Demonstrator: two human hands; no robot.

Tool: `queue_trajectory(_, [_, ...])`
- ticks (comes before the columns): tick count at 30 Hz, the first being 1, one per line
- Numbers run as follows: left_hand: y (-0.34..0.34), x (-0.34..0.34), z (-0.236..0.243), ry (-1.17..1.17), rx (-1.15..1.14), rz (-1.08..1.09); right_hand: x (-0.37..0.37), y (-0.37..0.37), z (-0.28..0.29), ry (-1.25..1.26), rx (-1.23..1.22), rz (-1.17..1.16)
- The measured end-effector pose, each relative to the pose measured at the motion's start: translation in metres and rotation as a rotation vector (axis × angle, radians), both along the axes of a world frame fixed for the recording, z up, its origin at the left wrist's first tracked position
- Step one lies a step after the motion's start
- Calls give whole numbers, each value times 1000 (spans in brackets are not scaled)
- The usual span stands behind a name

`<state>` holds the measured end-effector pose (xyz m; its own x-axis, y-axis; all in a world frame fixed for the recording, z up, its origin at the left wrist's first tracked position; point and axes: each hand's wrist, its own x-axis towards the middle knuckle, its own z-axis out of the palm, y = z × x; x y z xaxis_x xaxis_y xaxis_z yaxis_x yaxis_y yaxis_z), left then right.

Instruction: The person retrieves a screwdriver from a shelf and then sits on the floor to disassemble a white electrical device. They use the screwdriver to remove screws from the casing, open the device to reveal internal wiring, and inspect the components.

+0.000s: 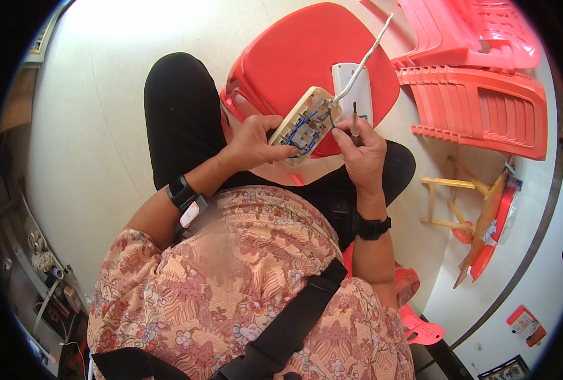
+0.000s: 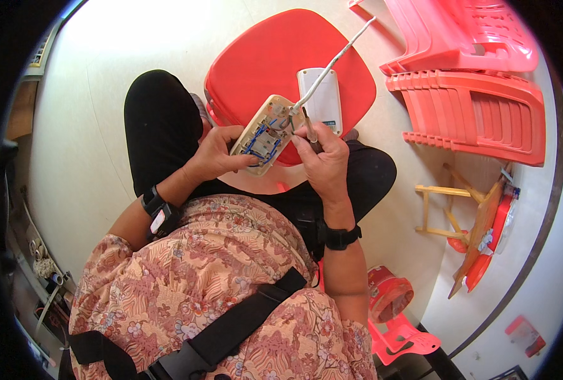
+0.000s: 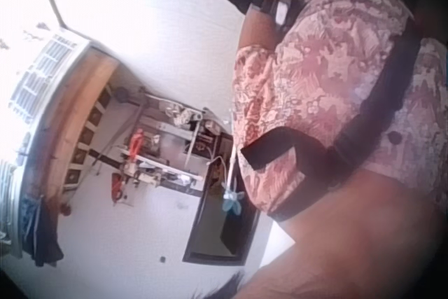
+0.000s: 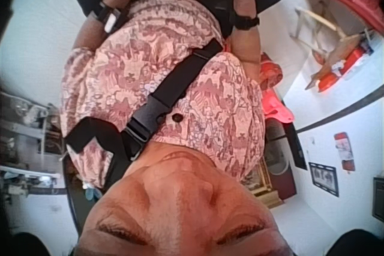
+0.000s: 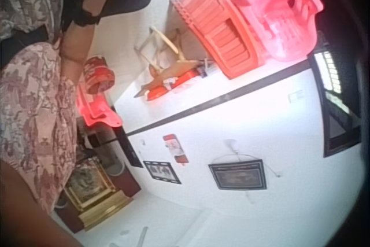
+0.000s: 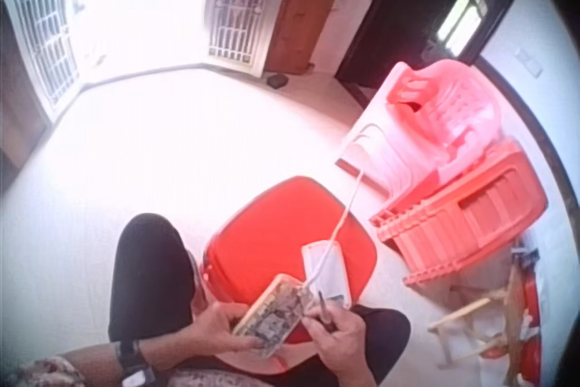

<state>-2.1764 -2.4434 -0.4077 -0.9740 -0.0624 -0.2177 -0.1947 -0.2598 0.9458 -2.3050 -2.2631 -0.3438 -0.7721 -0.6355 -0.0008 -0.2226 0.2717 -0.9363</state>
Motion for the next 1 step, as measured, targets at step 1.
queue_trajectory(1, [0,0,0,59,-67,-1,0,2,-1,-2,6,-1])
